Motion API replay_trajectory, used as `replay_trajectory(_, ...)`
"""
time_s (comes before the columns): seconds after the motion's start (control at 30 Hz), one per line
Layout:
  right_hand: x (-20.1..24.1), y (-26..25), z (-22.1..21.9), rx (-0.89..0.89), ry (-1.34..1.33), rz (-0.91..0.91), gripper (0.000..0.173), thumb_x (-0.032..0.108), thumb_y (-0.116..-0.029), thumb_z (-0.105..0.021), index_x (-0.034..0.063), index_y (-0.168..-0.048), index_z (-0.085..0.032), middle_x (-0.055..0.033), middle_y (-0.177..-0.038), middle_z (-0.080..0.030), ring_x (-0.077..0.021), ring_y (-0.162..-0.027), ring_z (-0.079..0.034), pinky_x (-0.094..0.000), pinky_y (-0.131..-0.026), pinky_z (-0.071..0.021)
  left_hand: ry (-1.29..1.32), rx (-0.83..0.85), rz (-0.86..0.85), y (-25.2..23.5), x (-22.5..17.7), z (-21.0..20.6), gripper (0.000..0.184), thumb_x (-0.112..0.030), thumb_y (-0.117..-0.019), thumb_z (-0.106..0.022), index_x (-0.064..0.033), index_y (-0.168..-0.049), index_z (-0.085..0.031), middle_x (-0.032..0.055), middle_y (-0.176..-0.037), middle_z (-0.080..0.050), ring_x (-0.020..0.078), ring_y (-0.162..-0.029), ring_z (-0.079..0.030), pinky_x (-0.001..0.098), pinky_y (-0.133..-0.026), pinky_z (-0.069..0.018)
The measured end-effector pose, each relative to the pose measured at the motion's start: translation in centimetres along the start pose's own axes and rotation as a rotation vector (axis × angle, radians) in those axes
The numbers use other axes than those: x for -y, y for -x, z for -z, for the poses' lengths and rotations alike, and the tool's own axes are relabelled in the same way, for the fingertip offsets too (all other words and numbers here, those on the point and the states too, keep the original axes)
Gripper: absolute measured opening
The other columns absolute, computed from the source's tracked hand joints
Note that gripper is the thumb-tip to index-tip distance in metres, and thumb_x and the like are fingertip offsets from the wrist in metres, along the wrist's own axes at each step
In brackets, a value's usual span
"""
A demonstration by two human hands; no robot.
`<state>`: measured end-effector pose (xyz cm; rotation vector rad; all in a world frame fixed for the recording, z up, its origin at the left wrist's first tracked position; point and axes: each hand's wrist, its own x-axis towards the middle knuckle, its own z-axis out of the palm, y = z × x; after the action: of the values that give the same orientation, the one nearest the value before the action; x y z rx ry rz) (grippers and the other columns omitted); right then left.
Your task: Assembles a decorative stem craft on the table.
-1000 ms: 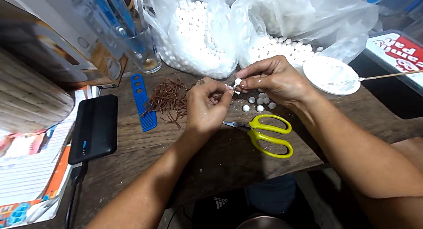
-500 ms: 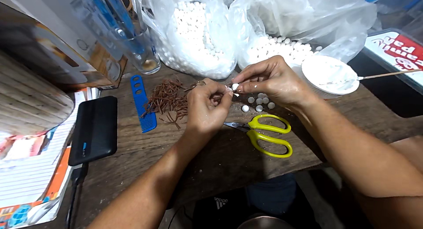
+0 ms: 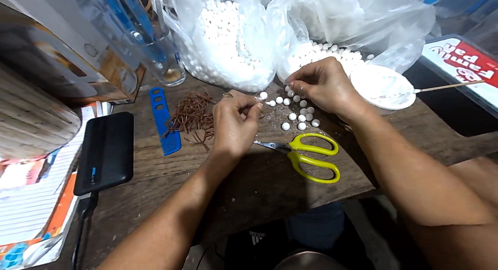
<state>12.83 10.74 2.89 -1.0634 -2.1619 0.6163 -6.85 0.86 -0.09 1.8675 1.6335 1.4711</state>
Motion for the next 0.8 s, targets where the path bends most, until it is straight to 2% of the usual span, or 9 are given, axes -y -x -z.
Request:
replay_trajectory(0.07,0.4,0.1,-0.3,0.055,0.090,0.000,0.012,0.008,-0.0985,-0.065,0.0025,-0.101,-0.075,-0.0073,-0.090,-0.071,-0.0074,-0.076,-0.064,-0.0267,-0.074,-0.0530,-0.024,0.039,0.036,-0.1,0.2,0.1,0.007,-0.003,-0.0938,-0.068,0.0013,-0.091,-0.073,0.0097,-0.090,-0.067,0.0061,-0.081,-0.062,0.0193,-0.073,-0.0500)
replay_trajectory(0.27,1.3,0.0,-2.3,0.164,0.283,0.083,0.017,0.013,-0.0978,-0.067,0.0036,-0.106,-0.078,-0.0176,-0.097,-0.070,-0.0330,-0.091,-0.067,-0.0539,-0.082,-0.0513,0.068,0.065,0.220,-0.6,-0.2,0.5,0.006,-0.003,-0.0951,-0.068,-0.0007,-0.091,-0.070,0.0038,-0.088,-0.064,0.0003,-0.074,-0.060,0.0155,-0.070,-0.0500)
replay_trajectory(0.33,1.2,0.0,-2.9,0.175,0.327,0.105,0.016,0.011,-0.0967,-0.067,0.0032,-0.104,-0.079,-0.0194,-0.095,-0.068,-0.0368,-0.092,-0.066,-0.0565,-0.080,-0.0508,0.104,0.048,0.232,-0.6,-0.4,0.5,0.006,-0.003,-0.0957,-0.067,-0.0002,-0.091,-0.069,0.0036,-0.088,-0.064,-0.0001,-0.074,-0.059,0.0149,-0.069,-0.0500)
replay_trajectory(0.4,0.9,0.1,-3.1,0.157,0.301,0.124,0.013,0.009,-0.0949,-0.068,0.0017,-0.099,-0.078,-0.0188,-0.091,-0.067,-0.0358,-0.088,-0.065,-0.0556,-0.078,-0.0502,0.141,0.023,0.235,-0.5,-0.5,0.5,0.005,-0.002,-0.0957,-0.066,0.0000,-0.091,-0.068,0.0039,-0.089,-0.064,-0.0004,-0.074,-0.061,0.0145,-0.069,-0.0514)
replay_trajectory(0.47,0.7,0.2,-2.9,0.094,0.184,0.145,0.011,0.007,-0.0921,-0.070,-0.0001,-0.097,-0.077,-0.0168,-0.092,-0.068,-0.0291,-0.085,-0.065,-0.0487,-0.077,-0.0521,0.168,-0.004,0.219,-0.5,-0.6,0.4,0.004,-0.001,-0.0951,-0.066,0.0004,-0.092,-0.068,0.0039,-0.089,-0.064,-0.0011,-0.074,-0.061,0.0136,-0.069,-0.0517)
replay_trajectory(0.53,0.9,0.4,-2.4,0.024,-0.055,0.108,0.010,0.006,-0.0895,-0.072,0.0005,-0.098,-0.073,-0.0072,-0.091,-0.071,-0.0099,-0.078,-0.067,-0.0276,-0.074,-0.0576,0.186,-0.032,0.182,-0.4,-0.6,0.3,0.003,0.000,-0.0945,-0.066,0.0014,-0.092,-0.068,0.0038,-0.089,-0.064,-0.0026,-0.074,-0.061,0.0123,-0.070,-0.0521)
replay_trajectory(0.57,1.2,0.5,-2.2,0.009,-0.231,0.061,0.011,0.000,-0.0873,-0.073,0.0005,-0.098,-0.070,-0.0027,-0.087,-0.071,-0.0033,-0.074,-0.068,-0.0206,-0.072,-0.0592,0.189,-0.049,0.155,-0.4,-0.6,0.3,0.003,0.001,-0.0941,-0.066,0.0019,-0.092,-0.067,0.0036,-0.089,-0.064,-0.0034,-0.074,-0.060,0.0116,-0.070,-0.0517)
replay_trajectory(0.67,2.1,0.7,-1.9,0.055,-0.662,-0.100,0.022,-0.016,-0.0833,-0.067,0.0022,-0.096,-0.067,0.0001,-0.080,-0.073,-0.0069,-0.070,-0.072,-0.0237,-0.071,-0.0634,0.172,-0.094,0.086,-0.3,-0.6,0.3,0.004,0.000,-0.0931,-0.066,0.0009,-0.090,-0.068,0.0022,-0.088,-0.062,-0.0052,-0.073,-0.058,0.0094,-0.068,-0.0482)
replay_trajectory(0.8,1.9,0.7,-1.9,0.128,-0.851,-0.141,0.026,-0.019,-0.0871,-0.059,-0.0013,-0.100,-0.073,-0.0023,-0.087,-0.076,-0.0096,-0.077,-0.074,-0.0256,-0.077,-0.0637,0.194,-0.122,0.046,-0.3,-0.5,0.2,0.003,0.001,-0.0916,-0.066,0.0007,-0.089,-0.068,0.0013,-0.087,-0.060,-0.0063,-0.071,-0.055,0.0075,-0.064,-0.0465)
